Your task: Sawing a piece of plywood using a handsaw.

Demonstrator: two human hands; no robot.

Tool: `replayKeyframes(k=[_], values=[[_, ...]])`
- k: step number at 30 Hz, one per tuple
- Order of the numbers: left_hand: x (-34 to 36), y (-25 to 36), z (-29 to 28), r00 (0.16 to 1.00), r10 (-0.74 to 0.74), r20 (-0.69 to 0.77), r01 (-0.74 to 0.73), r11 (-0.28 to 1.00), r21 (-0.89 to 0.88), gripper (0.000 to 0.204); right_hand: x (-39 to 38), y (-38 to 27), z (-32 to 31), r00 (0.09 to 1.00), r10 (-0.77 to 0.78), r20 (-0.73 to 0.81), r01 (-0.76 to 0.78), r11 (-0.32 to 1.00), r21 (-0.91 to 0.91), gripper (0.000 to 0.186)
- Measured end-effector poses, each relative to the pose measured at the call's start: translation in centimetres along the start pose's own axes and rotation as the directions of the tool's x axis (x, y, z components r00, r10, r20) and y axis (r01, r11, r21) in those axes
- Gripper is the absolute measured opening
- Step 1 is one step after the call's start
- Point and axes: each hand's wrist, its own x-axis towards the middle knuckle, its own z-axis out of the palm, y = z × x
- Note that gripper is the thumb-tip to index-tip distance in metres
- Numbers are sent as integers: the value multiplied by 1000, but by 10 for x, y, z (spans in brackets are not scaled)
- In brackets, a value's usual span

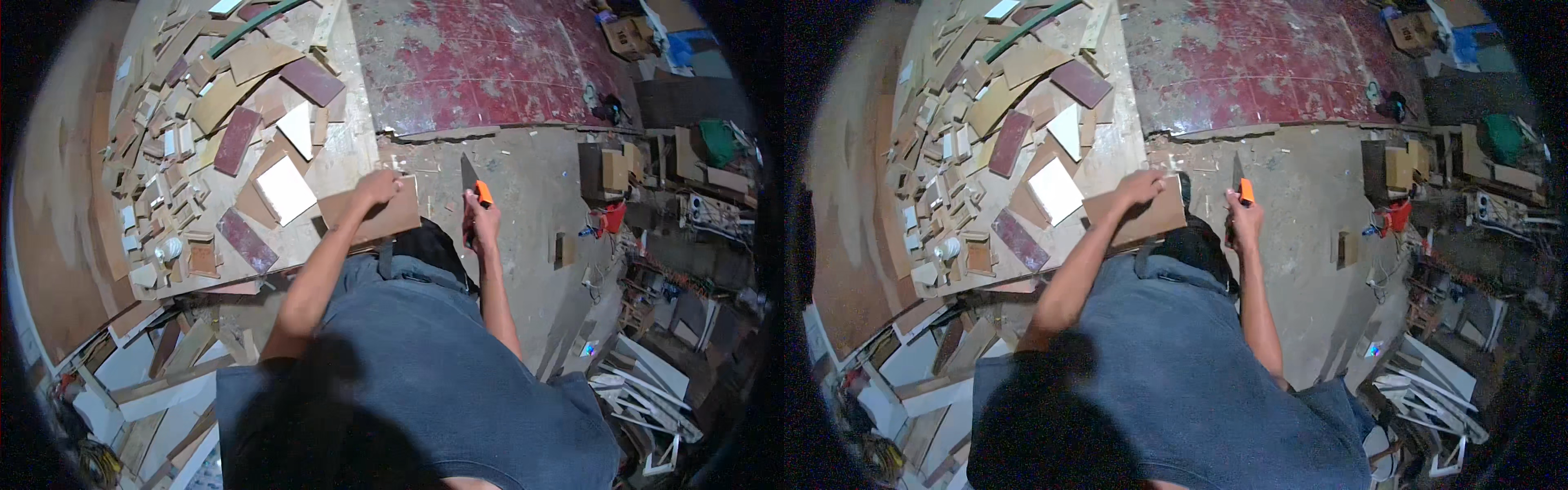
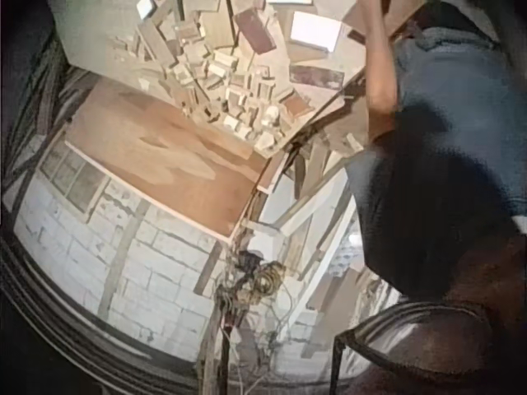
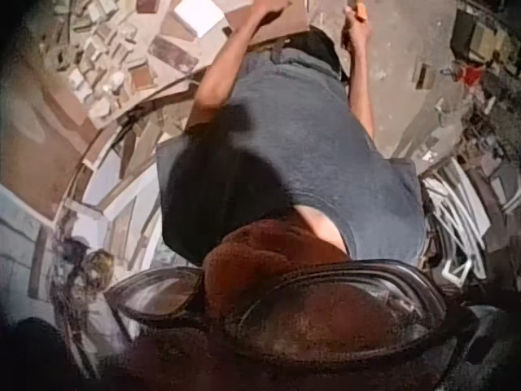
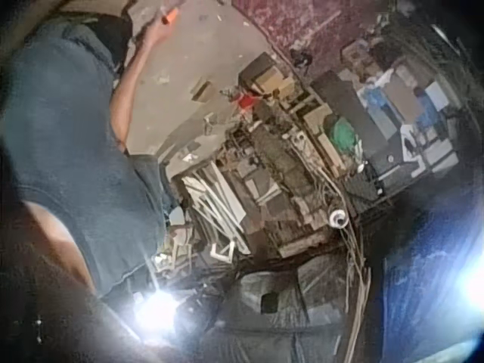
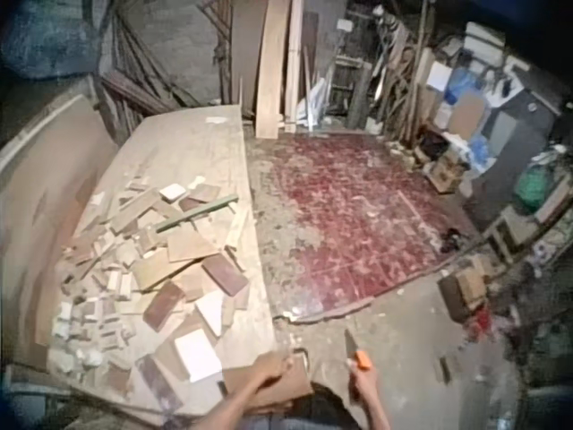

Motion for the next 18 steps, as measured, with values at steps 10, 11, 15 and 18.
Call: replayKeyframes(k=[10, 11, 15, 18], values=[[-19, -5, 9, 976, -204, -74, 170, 930, -325, 37, 29, 32, 18, 987, 63, 148, -23, 966, -256, 30], [-20, -10, 7, 975, -207, -76, 172, 929, -328, 37, 29, 34, 24, 986, 63, 152, -22, 965, -260, 30], [-25, -26, 8, 983, -130, -130, 101, 972, -211, 37, 20, 31, 41, 989, -1, 150, 52, 940, -337, 33], [-29, -18, 19, 979, -165, -119, 148, 980, -134, 39, 21, 38, 24, 983, 47, 176, 15, 941, -338, 34]])
